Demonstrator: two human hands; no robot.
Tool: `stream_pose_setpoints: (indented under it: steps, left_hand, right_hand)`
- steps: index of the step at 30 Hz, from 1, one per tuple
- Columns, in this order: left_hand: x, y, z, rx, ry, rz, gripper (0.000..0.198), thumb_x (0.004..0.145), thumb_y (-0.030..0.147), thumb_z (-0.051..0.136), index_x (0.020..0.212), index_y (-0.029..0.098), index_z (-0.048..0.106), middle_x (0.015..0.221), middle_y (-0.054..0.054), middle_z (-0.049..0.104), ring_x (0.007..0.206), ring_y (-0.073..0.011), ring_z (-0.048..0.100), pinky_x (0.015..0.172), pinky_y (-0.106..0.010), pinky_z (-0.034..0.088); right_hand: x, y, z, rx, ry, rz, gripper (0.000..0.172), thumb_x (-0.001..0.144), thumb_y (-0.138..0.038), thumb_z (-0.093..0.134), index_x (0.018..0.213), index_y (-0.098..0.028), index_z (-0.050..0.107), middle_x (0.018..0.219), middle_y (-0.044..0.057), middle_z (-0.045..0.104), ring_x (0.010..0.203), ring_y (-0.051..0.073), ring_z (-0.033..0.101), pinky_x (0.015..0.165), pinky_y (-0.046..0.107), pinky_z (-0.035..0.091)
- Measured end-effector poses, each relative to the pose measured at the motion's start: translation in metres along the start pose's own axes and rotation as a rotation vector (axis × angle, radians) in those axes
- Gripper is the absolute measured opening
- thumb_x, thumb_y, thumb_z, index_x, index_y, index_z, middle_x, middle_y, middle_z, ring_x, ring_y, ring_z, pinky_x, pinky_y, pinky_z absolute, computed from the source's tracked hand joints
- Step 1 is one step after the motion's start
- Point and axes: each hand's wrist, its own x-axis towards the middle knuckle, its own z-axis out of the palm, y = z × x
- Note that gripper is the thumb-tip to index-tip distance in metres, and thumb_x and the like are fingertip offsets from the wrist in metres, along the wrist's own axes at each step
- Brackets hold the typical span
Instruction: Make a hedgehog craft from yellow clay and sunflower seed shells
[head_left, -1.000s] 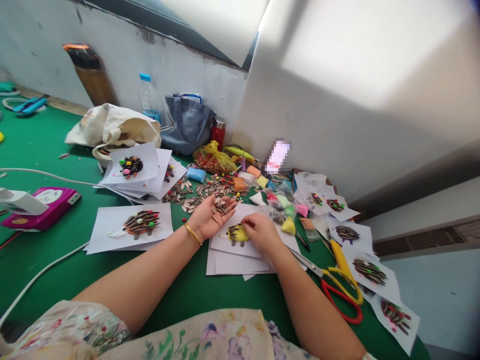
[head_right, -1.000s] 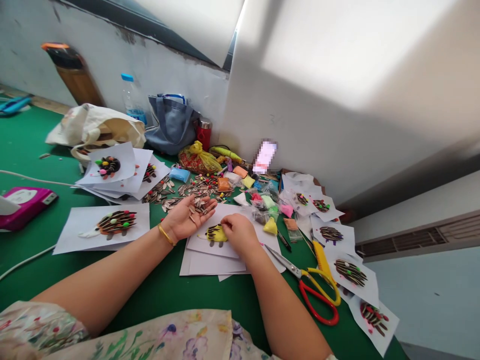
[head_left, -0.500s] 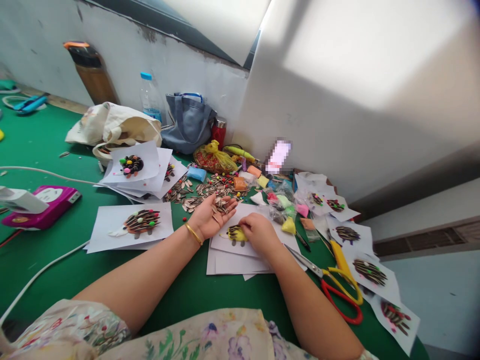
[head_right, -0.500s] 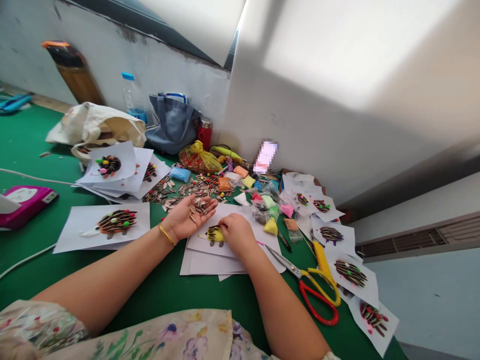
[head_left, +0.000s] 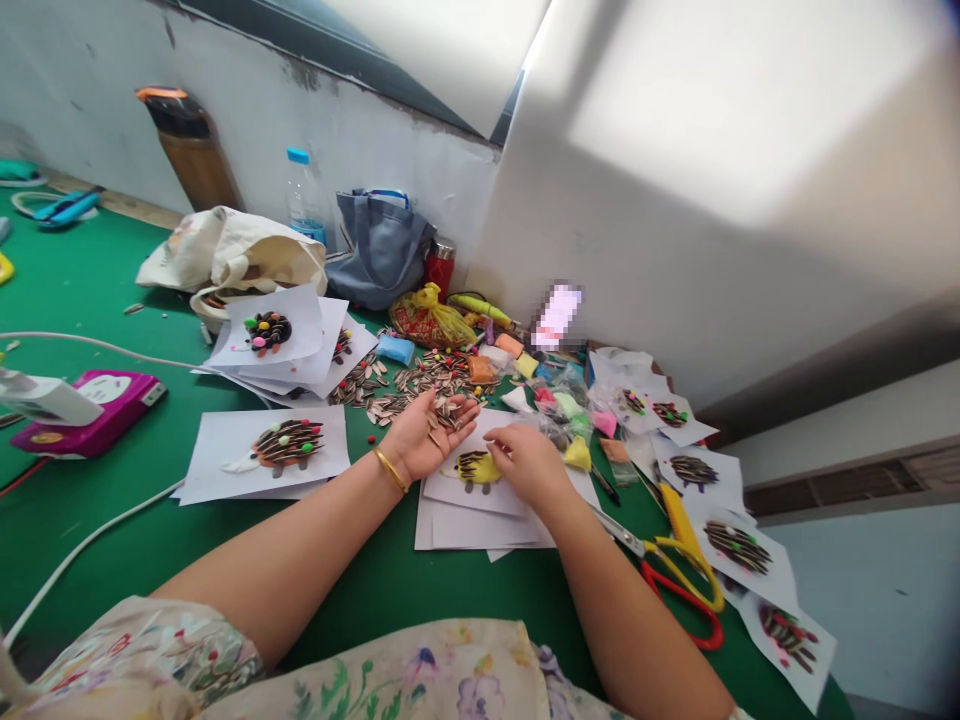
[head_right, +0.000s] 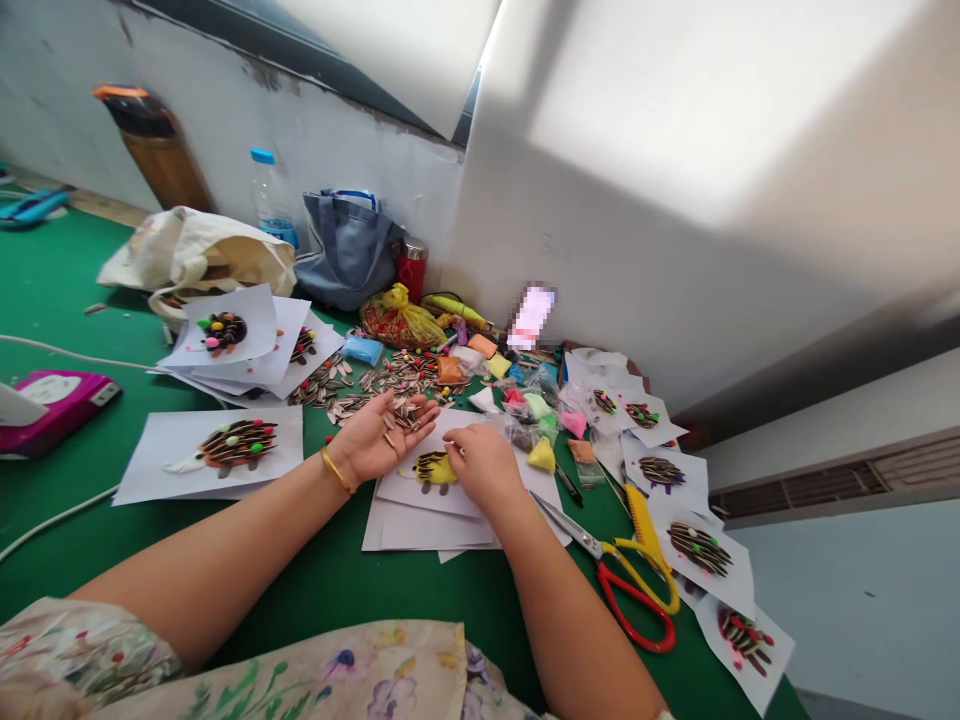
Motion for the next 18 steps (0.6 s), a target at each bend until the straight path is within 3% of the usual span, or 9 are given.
stream_pose_setpoints:
  steps: [6,11,18]
  left_hand:
    - [0.000,-0.002,0.001,-0.014,-0.080,-0.045,0.048,0.100,0.042,0.030,0.098,0.009,0.065,0.090,-0.017,0.072,0.082,-0.0222,0.071,0.070,-0.033,0.058]
    - [0.000,-0.003,0.002,-0.065,-0.093,-0.038,0.042,0.100,0.037,0.035,0.078,0.013,0.061,0.068,-0.007,0.068,0.059,-0.0144,0.065,0.061,-0.026,0.055]
    - [-0.001,-0.003,0.003,-0.070,-0.060,-0.040,0.041,0.100,0.035,0.035,0.075,0.014,0.059,0.065,-0.005,0.066,0.058,-0.0140,0.065,0.062,-0.027,0.055]
  right_hand:
    - [0.019,-0.025,-0.013,0.006,0.098,-0.118,0.016,0.090,-0.023,0.056,0.095,-0.023,0.071,0.091,0.006,0.065,0.090,0.021,0.056,0.081,0.032,0.041]
    - [0.043,-0.042,-0.006,-0.112,0.089,-0.145,0.021,0.087,-0.023,0.060,0.106,-0.023,0.068,0.094,0.007,0.063,0.093,0.024,0.053,0.081,0.034,0.040]
    - [0.053,-0.043,-0.003,-0.089,0.079,-0.151,0.005,0.085,-0.019,0.060,0.086,-0.021,0.065,0.090,0.006,0.062,0.090,0.022,0.052,0.078,0.032,0.039]
